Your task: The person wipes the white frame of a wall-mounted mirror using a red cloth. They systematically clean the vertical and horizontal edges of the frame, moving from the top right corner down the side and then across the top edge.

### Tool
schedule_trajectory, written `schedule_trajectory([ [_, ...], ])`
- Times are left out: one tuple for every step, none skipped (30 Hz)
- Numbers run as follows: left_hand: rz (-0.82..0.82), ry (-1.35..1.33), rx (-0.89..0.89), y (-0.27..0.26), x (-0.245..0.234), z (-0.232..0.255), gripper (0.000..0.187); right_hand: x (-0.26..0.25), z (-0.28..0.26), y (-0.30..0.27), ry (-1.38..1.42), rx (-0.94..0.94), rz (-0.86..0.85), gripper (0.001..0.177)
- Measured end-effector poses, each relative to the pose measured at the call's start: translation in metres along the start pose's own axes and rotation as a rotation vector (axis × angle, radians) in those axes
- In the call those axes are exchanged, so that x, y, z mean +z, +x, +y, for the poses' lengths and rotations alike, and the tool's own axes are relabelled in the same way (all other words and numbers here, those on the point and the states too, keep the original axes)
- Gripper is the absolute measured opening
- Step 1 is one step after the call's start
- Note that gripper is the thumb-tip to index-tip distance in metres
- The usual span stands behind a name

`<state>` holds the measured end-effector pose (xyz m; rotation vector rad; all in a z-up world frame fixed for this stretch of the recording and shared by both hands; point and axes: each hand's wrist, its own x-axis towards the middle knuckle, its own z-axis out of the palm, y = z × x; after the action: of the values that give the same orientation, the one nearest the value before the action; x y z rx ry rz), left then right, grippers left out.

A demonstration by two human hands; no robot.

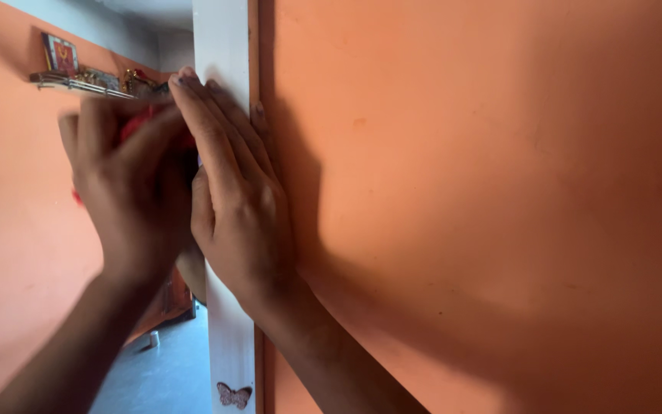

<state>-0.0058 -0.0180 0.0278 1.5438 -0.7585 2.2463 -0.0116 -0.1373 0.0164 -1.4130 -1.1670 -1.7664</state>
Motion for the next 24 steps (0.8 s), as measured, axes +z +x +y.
schedule_trajectory([
  [-0.019, 0.014, -0.03, -0.012, -0.004, 0.005, 0.029, 0.0, 0.001, -0.001, 0.01, -0.003, 0.0, 0.053],
  [-0.041, 0.033, -0.048, -0.022, -0.009, 0.009, 0.033, 0.001, 0.002, 0.0, 0.02, -0.008, 0.014, 0.05],
  [-0.063, 0.05, -0.065, -0.032, -0.013, 0.011, 0.038, 0.002, 0.003, 0.001, 0.024, -0.013, 0.018, 0.05],
  [-0.071, 0.046, -0.082, -0.042, -0.018, 0.015, 0.035, 0.002, 0.003, 0.001, 0.024, -0.009, 0.02, 0.05],
  [-0.079, 0.041, -0.099, -0.052, -0.021, 0.019, 0.032, 0.002, 0.004, 0.001, 0.019, -0.005, 0.012, 0.052],
  [-0.083, 0.037, -0.12, -0.061, -0.023, 0.021, 0.03, 0.002, 0.004, 0.0, 0.004, -0.01, 0.007, 0.052],
  [-0.098, 0.038, -0.137, -0.067, -0.026, 0.022, 0.031, 0.002, 0.005, -0.001, -0.011, -0.016, 0.003, 0.052],
  [-0.115, 0.036, -0.152, -0.071, -0.029, 0.022, 0.031, 0.003, 0.006, -0.001, -0.038, -0.026, 0.007, 0.051],
  [-0.132, 0.034, -0.168, -0.073, -0.031, 0.022, 0.032, 0.003, 0.007, -0.001, -0.056, -0.03, 0.008, 0.051],
  [-0.131, 0.034, -0.174, -0.072, -0.03, 0.021, 0.034, 0.005, 0.007, -0.001, -0.069, -0.036, 0.011, 0.05],
  [-0.13, 0.034, -0.18, -0.068, -0.028, 0.019, 0.035, 0.005, 0.008, -0.001, -0.074, -0.036, 0.011, 0.049],
  [-0.129, 0.034, -0.187, -0.063, -0.024, 0.017, 0.037, 0.006, 0.008, -0.001, -0.079, -0.036, 0.009, 0.049],
  [-0.116, 0.022, -0.164, -0.056, -0.021, 0.014, 0.032, 0.006, 0.009, -0.001, -0.083, -0.037, 0.007, 0.049],
  [-0.107, 0.008, -0.139, -0.048, -0.019, 0.009, 0.028, 0.006, 0.008, -0.001, -0.09, -0.035, 0.007, 0.049],
  [-0.096, -0.022, -0.129, -0.038, -0.016, 0.005, 0.026, 0.006, 0.008, -0.001, -0.08, -0.03, 0.005, 0.05],
  [-0.087, -0.05, -0.12, -0.028, -0.013, 0.001, 0.023, 0.005, 0.007, -0.001, -0.069, -0.025, 0.002, 0.052],
  [-0.077, -0.093, -0.127, -0.018, -0.01, -0.004, 0.023, 0.004, 0.006, -0.002, -0.042, -0.016, -0.001, 0.054],
  [-0.059, -0.141, -0.14, -0.011, -0.008, -0.005, 0.025, 0.004, 0.005, -0.002, -0.029, -0.013, 0.001, 0.055],
  [-0.04, -0.188, -0.153, -0.004, -0.006, -0.006, 0.026, 0.004, 0.005, -0.002, -0.016, -0.009, 0.004, 0.055],
  [-0.013, -0.241, -0.174, -0.001, -0.003, -0.005, 0.03, 0.004, 0.005, -0.002, -0.018, -0.01, 0.012, 0.055],
  [0.003, -0.242, -0.174, -0.001, -0.003, -0.002, 0.031, 0.004, 0.005, -0.002, -0.02, -0.009, 0.013, 0.055],
  [0.02, -0.243, -0.175, -0.001, -0.002, 0.001, 0.031, 0.004, 0.005, -0.003, -0.022, -0.009, 0.013, 0.055],
  [0.026, -0.192, -0.153, -0.005, -0.004, 0.005, 0.03, 0.004, 0.007, -0.003, -0.023, -0.006, 0.007, 0.054],
  [0.028, -0.152, -0.146, -0.01, -0.005, 0.008, 0.028, 0.005, 0.007, -0.003, -0.027, -0.006, 0.004, 0.054],
])
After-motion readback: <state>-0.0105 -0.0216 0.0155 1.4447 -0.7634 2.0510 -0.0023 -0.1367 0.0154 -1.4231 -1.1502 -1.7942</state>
